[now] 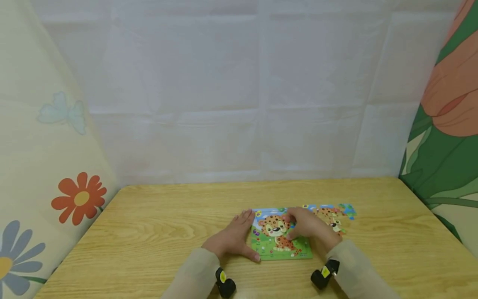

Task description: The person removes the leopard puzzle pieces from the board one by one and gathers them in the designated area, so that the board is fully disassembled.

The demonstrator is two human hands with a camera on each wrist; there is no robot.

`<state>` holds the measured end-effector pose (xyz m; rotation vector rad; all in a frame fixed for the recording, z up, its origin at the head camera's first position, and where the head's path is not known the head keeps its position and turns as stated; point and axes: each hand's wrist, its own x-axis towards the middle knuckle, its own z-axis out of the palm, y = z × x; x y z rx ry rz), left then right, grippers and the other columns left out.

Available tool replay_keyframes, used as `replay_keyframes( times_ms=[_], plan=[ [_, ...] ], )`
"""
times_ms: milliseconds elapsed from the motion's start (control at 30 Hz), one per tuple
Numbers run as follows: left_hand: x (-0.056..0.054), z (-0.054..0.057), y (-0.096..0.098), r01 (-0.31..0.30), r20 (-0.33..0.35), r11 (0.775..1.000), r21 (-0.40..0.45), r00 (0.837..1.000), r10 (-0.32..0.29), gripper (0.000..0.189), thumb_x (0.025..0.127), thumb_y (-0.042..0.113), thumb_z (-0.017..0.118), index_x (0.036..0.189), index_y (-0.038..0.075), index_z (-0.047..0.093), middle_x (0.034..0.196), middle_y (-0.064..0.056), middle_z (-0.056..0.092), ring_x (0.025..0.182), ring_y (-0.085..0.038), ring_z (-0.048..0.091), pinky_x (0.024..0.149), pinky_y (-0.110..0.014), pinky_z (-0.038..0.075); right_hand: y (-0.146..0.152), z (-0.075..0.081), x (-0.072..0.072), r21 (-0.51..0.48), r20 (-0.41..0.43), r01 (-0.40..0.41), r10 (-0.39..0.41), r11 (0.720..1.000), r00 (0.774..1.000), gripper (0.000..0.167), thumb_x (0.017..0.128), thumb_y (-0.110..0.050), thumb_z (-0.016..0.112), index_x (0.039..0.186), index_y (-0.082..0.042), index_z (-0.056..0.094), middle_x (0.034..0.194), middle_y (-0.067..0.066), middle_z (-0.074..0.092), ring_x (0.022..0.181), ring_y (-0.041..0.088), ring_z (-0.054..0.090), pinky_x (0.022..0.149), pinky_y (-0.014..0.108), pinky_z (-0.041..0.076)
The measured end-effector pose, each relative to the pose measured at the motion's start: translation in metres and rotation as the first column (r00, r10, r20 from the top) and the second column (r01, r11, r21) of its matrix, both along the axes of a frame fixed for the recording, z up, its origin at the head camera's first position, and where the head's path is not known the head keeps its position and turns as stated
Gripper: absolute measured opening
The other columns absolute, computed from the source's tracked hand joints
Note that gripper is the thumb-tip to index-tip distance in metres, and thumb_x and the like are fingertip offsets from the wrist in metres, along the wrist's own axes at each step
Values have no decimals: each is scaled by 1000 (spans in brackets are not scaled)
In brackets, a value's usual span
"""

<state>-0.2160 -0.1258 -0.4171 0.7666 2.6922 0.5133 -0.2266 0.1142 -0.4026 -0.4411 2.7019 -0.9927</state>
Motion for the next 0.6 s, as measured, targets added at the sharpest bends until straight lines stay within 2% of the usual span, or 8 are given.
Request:
replay_keyframes(
  times_ms=[267,600],
  plan=[
    [0,-1,0,1,-6,1000,1,1000,-1,126,58,58,79,147,-2,12,154,-18,7,142,-31,5,116,-45,6,-1,1,3,23,10,5,-5,1000,1000,35,67,-6,81,82,-12,50,77,3,48,71,18,43,58,30,37],
    [-1,-2,0,1,-7,1000,-7,1000,-2,127,57,58,78,147,-1,11,154,-17,6,142,-30,4,116,-44,6,3,-6,4,4,-26,9,-9,1000,1000,30,69,-9,80,86,-14,57,85,1,53,79,17,49,65,33,45]
  ],
)
